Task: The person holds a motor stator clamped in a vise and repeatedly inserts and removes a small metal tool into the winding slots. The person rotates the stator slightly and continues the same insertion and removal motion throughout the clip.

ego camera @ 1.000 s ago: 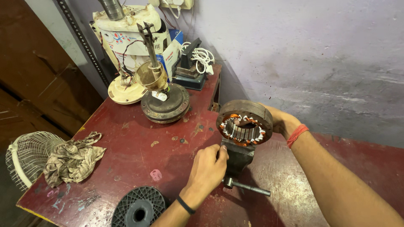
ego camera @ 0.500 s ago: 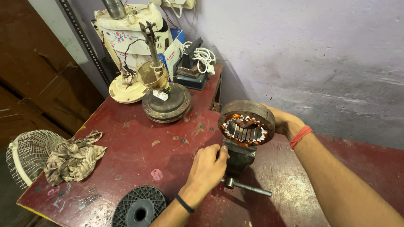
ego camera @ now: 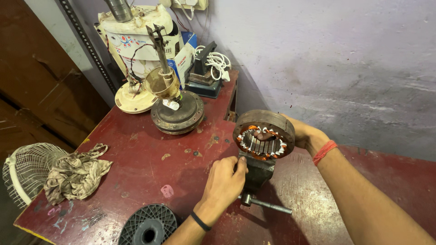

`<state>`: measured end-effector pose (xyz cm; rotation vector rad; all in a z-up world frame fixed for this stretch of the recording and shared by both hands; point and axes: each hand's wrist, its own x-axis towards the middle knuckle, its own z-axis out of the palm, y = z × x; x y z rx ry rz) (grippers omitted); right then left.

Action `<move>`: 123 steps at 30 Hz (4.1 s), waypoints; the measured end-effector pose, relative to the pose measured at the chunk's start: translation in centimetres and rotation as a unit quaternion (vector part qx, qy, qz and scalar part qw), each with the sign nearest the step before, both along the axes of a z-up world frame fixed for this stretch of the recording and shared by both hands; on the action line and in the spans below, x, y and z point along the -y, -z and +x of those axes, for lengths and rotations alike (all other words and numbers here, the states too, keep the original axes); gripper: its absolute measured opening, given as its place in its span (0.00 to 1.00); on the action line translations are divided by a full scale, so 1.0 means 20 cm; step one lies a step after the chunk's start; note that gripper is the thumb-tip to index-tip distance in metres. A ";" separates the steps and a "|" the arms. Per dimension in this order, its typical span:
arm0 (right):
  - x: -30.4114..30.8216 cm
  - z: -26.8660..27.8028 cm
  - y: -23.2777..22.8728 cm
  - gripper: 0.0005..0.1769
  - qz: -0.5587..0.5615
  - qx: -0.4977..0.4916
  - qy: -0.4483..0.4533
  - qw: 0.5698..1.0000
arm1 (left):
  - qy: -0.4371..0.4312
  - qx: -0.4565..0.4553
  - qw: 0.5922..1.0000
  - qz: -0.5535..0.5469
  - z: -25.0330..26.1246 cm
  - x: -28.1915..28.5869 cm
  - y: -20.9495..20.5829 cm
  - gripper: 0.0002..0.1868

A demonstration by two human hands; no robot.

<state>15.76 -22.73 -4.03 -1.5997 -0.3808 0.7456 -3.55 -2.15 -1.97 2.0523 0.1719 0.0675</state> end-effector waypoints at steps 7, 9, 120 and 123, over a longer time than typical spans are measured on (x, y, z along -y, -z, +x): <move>-0.02 0.00 -0.02 0.36 -0.036 0.031 0.000 0.999 | 0.003 -0.003 1.000 -0.019 -0.05 -0.02 0.00 0.21; -0.02 0.00 -0.01 0.35 -0.036 0.040 -0.008 0.998 | 0.006 0.000 1.000 -0.018 -0.06 -0.03 0.00 0.21; -0.19 -0.56 0.13 0.65 0.192 0.294 0.296 0.888 | 0.323 0.079 0.874 -0.354 0.57 -0.23 0.30 0.38; -0.20 -0.54 0.18 0.49 0.168 0.281 0.291 0.899 | 0.324 0.065 0.866 -0.377 0.60 -0.22 0.35 0.36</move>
